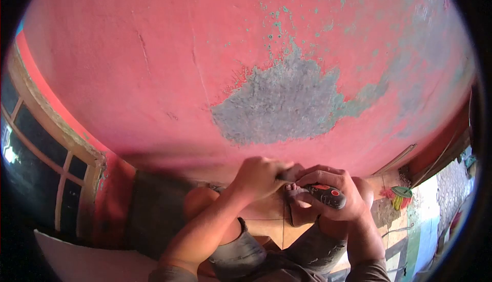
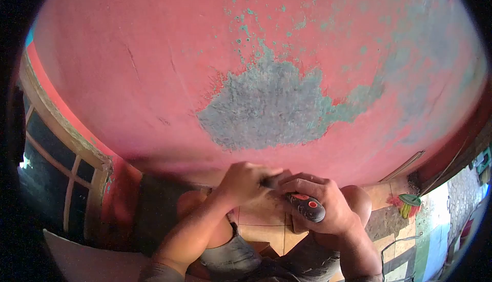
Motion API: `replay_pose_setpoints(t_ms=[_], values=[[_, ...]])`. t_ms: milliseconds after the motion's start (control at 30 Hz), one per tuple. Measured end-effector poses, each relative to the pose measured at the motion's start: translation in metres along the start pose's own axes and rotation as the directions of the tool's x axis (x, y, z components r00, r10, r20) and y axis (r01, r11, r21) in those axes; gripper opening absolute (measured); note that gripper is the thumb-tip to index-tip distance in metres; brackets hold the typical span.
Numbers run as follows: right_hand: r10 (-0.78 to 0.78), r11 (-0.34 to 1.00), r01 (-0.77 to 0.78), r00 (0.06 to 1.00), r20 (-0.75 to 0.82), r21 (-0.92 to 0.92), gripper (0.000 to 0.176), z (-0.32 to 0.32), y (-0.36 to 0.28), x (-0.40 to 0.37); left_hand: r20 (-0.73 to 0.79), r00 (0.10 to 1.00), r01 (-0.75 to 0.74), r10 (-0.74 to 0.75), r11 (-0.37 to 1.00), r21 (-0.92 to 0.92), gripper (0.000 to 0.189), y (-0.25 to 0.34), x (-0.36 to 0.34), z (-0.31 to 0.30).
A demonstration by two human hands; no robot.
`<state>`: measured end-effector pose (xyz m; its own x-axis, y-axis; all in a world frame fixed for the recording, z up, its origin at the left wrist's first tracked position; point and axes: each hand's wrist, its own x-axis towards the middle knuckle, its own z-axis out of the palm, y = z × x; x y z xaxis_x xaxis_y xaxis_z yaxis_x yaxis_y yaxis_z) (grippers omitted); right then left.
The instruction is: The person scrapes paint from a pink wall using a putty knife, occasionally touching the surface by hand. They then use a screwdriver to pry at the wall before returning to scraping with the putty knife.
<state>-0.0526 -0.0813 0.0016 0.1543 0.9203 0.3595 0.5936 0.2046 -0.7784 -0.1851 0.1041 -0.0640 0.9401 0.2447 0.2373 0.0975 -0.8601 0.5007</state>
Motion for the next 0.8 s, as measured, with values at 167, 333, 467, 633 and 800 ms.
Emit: replay_pose_setpoints(t_ms=[167, 333, 467, 633, 800], values=[[-0.070, 0.978, 0.038, 0.986, -0.149, -0.207, 0.024, -0.013, -0.016, 0.007, -0.231, 0.932, 0.163, -0.278, 0.894, -0.416, 0.053, 0.002, 0.000, -0.012], [-0.076, 0.976, 0.039, 0.983, -0.166, -0.216, 0.021, -0.033, 0.005, 0.032, -0.322, 0.806, 0.051, -0.498, 0.599, -0.799, 0.069, 0.033, -0.010, 0.052], [-0.140, 0.961, 0.108, 0.984, -0.111, -0.254, 0.021, -0.029, 0.032, 0.052, 0.218, 0.798, -0.030, -0.562, -0.398, -0.917, 0.059, 0.064, 0.015, 0.082], [-0.269, 0.915, 0.252, 0.963, -0.011, -0.317, 0.024, -0.016, 0.051, 0.063, -0.039, 0.895, -0.362, -0.444, -0.672, -0.646, 0.061, 0.071, 0.068, 0.095], [-0.305, 0.925, 0.278, 0.950, -0.071, -0.258, 0.025, -0.013, 0.073, 0.049, 0.138, 0.969, -0.077, -0.203, -0.786, -0.614, 0.060, 0.051, 0.066, 0.071]])
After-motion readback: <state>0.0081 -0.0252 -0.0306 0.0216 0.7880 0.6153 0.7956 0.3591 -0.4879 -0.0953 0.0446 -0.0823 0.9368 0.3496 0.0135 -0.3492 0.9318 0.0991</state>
